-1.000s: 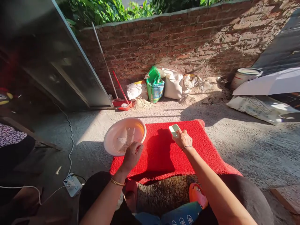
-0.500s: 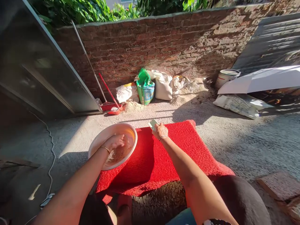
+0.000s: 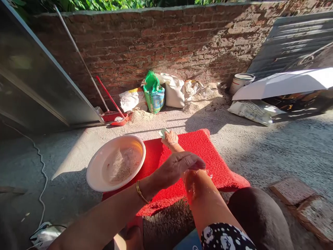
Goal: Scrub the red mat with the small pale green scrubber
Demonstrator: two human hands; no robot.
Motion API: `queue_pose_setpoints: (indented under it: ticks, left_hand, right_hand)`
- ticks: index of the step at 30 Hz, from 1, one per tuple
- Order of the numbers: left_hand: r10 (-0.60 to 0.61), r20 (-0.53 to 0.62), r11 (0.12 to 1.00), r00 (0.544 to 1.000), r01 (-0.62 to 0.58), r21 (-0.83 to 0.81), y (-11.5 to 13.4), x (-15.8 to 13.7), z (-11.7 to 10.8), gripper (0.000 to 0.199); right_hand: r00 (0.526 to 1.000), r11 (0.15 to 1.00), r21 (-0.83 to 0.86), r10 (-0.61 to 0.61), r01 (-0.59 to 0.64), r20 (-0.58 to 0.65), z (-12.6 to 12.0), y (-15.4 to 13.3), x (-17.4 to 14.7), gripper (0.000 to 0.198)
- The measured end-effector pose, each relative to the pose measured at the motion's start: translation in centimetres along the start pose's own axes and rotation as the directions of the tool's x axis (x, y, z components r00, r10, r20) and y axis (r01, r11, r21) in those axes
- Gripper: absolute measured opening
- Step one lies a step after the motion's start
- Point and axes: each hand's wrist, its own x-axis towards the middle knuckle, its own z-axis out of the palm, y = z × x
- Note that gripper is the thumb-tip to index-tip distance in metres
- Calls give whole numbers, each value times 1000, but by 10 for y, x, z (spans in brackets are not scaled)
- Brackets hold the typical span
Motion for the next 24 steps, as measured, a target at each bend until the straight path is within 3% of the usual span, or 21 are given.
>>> queue_pose_setpoints:
  ticks: [2,4,5,6,7,8,9,10,13,17,19,21,24]
  left_hand:
    - [174,210,901,962,-242,361,-13,-3,3,48]
    - [148,394,653,907,-389,650,-23,-2,-7,45]
    - [98,396,514,913,-387,766,-26,-1,-17,44]
    - [61,309,381,949,-308,872,-29,-1,-29,44]
    - [37,135,262,990,-140,955,-32,-4,-42,43]
    - [19,-86,157,996,82,984,-34,-9,-54,40]
    - [4,-289,67,957,288,955,-36,-16,-65,39]
    - [-16,-392,7,920,393,920,-39,-25,-74,40]
    - [-179,-419,-4,890,425,905,-52,-60,-83,33]
    - [-232,-451,9,862,465,885,-84,-101,-76,41]
    - [-198,-468,5,861,479,878,-104,-116,-76,50]
    - [-162,-494,-19,854,498,867,-122,-127,-77,55]
    - [-152,-537,-40,830,537,842,-141,-134,-79,60]
  right_hand:
    - [998,1000,21,18,-19,55,-2,1,4,48]
    - [996,999,44,28,-31,83,-4,5,5,51]
    - [996,997,58,36,-41,82,-5,7,5,50]
    - [996,996,73,47,-53,75,-6,9,4,50]
    - [996,994,88,62,-67,67,-6,10,2,49]
    - [995,991,102,75,-81,63,-6,10,0,48]
    - [995,990,115,79,-86,61,-6,8,-3,48]
    - [995,989,127,73,-80,63,-4,4,-6,49]
    - [997,988,152,7,-19,79,3,-15,-18,50]
    - [992,990,133,-60,45,112,13,-16,-30,51]
    - [993,993,116,15,-29,115,12,14,-31,52]
    - [981,979,101,168,-178,98,4,61,-30,51]
    - [907,904,74,421,-422,29,-14,134,-29,50]
